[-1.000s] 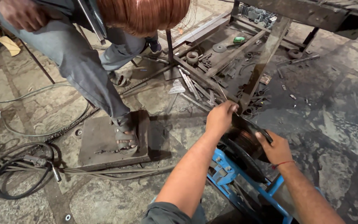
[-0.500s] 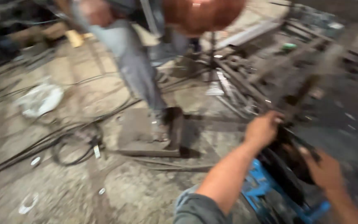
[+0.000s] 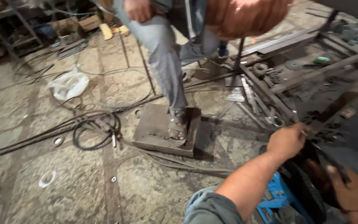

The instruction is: Winding copper wire onto a spool and managing the spool mechanism in a manufacturing environment.

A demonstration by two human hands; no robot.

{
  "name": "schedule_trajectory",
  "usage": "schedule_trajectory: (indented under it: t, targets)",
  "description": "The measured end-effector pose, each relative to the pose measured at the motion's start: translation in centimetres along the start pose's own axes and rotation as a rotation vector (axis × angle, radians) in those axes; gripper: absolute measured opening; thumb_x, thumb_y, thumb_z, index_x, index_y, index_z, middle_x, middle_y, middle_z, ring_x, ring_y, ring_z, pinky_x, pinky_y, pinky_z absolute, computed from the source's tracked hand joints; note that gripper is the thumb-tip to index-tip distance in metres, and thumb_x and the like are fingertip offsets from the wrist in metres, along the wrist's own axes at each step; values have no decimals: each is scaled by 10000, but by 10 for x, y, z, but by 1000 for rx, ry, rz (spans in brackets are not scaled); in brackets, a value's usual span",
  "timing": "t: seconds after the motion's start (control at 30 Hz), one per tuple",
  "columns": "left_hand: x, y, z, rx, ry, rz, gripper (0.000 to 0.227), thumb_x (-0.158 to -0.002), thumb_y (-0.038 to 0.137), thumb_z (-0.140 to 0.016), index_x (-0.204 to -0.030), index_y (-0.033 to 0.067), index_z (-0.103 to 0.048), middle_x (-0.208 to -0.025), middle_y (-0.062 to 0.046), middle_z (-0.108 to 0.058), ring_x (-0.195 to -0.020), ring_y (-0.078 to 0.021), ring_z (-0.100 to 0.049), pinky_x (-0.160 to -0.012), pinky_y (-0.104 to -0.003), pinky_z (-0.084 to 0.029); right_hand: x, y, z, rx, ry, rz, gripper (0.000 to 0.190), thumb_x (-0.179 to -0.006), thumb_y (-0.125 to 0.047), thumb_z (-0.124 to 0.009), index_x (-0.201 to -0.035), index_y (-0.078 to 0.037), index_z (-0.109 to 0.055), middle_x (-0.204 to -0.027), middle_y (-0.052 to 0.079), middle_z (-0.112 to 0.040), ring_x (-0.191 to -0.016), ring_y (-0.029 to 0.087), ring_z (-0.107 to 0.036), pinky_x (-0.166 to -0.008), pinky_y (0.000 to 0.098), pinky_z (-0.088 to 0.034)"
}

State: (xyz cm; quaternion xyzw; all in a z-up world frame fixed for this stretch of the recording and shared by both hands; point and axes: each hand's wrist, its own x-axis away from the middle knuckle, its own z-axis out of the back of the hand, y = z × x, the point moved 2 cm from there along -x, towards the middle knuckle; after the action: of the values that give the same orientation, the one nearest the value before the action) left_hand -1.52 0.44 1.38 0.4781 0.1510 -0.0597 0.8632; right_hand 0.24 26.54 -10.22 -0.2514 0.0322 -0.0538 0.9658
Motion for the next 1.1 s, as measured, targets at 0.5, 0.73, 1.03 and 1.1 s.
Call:
schedule_trajectory:
  t: [0.5,0.73,1.03,1.1]
  targets:
    - [10,20,-4,52,-46,-42,228,-961,238,-597,-1130,126,-700,-1072,-177,-741,-988,-395,-706,-876,-500,-550,17,-29,14,-152,158,150,589,-957,-606,-601,-1227,-100,-736,-946,235,-747,-959,414,-734,-834,454,-558]
    - [7,28,7,59,-62,-39,209,-950,217,-593,-1096,109,-697,-1040,-167,-738,-973,-381,-702,-851,-493,-547,25,-44,27,-240,132,103,602,-923,-617,-605,-1202,-101,-739,-964,236,-752,-973,403,-740,-815,440,-567]
    - [11,27,10,54,-57,-37,195,-954,194,-600,-1103,102,-686,-1026,-156,-737,-988,-366,-700,-858,-480,-545,26,-52,26,-260,52,4,628,-906,-637,-601,-1222,-115,-748,-908,231,-763,-921,388,-764,-803,448,-570]
    - [10,28,8,68,-52,-36,188,-957,186,-608,-1102,104,-694,-1039,-162,-734,-989,-373,-697,-863,-483,-542,23,-49,27,-244,58,4,619,-913,-634,-600,-1223,-119,-750,-904,236,-765,-921,397,-766,-806,447,-575]
